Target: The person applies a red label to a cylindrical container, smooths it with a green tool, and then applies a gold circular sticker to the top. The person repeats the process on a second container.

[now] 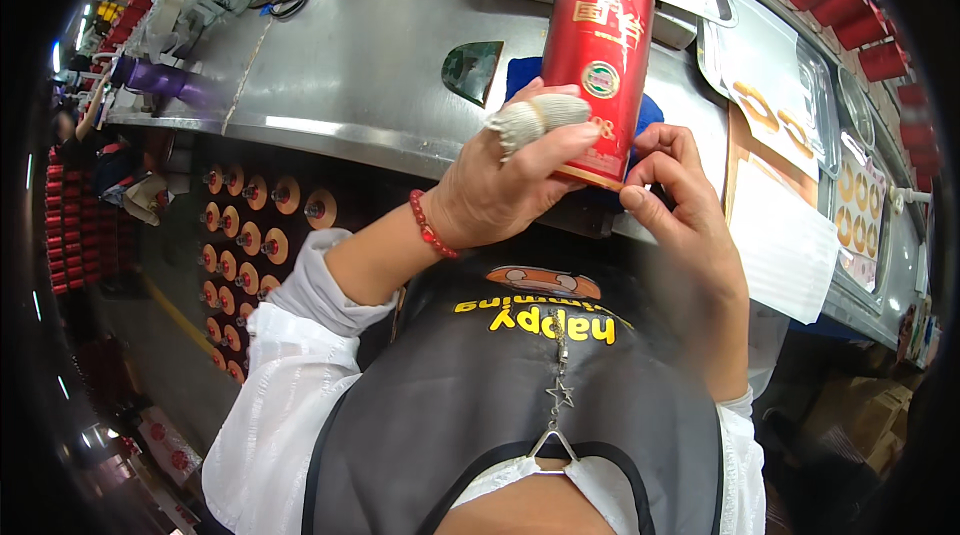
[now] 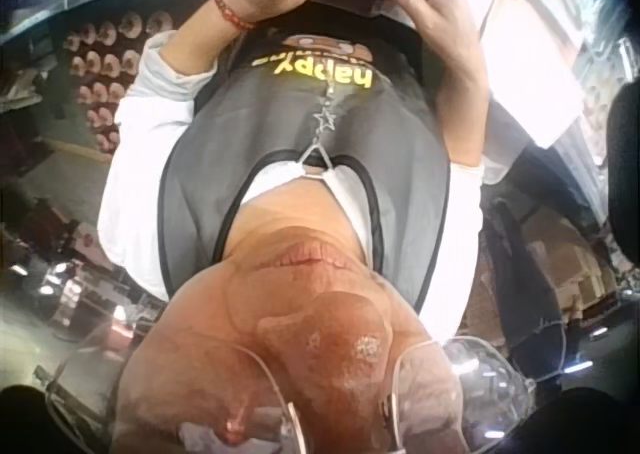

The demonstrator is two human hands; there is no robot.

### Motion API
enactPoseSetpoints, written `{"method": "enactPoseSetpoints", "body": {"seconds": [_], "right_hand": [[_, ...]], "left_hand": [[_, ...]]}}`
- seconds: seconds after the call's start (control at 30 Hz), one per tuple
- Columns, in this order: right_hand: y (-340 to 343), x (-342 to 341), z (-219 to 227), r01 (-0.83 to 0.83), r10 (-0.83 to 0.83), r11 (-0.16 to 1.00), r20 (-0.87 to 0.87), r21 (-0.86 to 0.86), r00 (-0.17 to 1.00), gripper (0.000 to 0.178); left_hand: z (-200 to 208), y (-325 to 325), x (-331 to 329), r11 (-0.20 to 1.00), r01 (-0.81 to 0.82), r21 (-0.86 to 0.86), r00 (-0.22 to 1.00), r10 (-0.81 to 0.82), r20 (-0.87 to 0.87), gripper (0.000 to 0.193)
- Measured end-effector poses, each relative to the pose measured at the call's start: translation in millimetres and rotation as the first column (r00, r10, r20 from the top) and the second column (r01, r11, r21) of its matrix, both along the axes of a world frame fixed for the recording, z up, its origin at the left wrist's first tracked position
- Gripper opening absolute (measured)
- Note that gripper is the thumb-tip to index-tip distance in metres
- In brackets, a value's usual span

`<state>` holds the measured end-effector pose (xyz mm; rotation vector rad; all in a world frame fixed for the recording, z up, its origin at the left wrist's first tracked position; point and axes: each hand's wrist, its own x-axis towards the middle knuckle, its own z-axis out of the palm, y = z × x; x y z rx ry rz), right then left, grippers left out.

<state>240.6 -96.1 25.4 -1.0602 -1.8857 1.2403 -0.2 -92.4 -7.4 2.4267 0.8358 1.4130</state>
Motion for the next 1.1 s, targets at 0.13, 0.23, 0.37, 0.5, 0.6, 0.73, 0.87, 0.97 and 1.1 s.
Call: {"method": "enactPoseSetpoints", "body": {"seconds": [0.13,0.23,0.37,0.5,0.6,0.73,0.87,0.97,1.1], "right_hand": [[5,12,1,-0.013,0.014,1.0,0.015,-0.028,1.0,0.018],[3,21,6,-0.023,0.022,0.997,-0.008,-0.075,1.0,0.024],[2,25,13,-0.039,0.039,0.999,-0.057,-0.01,0.998,0.024],[3,28,1,0.001,-0.003,0.997,-0.024,-0.081,1.0,0.023],[3,27,-3,-0.002,0.0,0.997,-0.027,-0.079,1.0,0.023],[5,27,-9,-0.012,0.011,0.997,-0.023,-0.076,1.0,0.023],[2,27,-4,-0.015,0.012,0.992,-0.023,-0.122,1.0,0.025],[3,26,-4,-0.02,0.017,0.994,-0.029,-0.105,0.999,0.027],[3,25,-4,-0.028,0.024,0.994,-0.041,-0.109,0.999,0.028]], "left_hand": [[-3,-10,-8,0.991,-0.071,0.114,0.996,0.075,-0.037,0.045],[-1,-10,-18,0.957,0.016,0.29,0.986,0.033,-0.164,0.035],[9,-9,-17,0.948,0.049,0.313,0.982,0.012,-0.19,0.031],[10,-9,-17,0.948,0.086,0.305,0.975,-0.017,-0.223,0.027],[17,-6,-12,0.941,0.118,0.318,0.963,-0.031,-0.266,0.027],[22,-2,-5,0.919,0.149,0.364,0.922,0.004,-0.388,0.024],[9,2,1,0.987,-0.098,0.126,0.977,0.119,-0.178,0.059],[-10,-7,-2,0.983,-0.088,-0.163,0.987,0.108,0.121,0.066],[-20,-15,-11,0.984,-0.159,-0.079,0.986,0.162,0.028,0.062]]}}
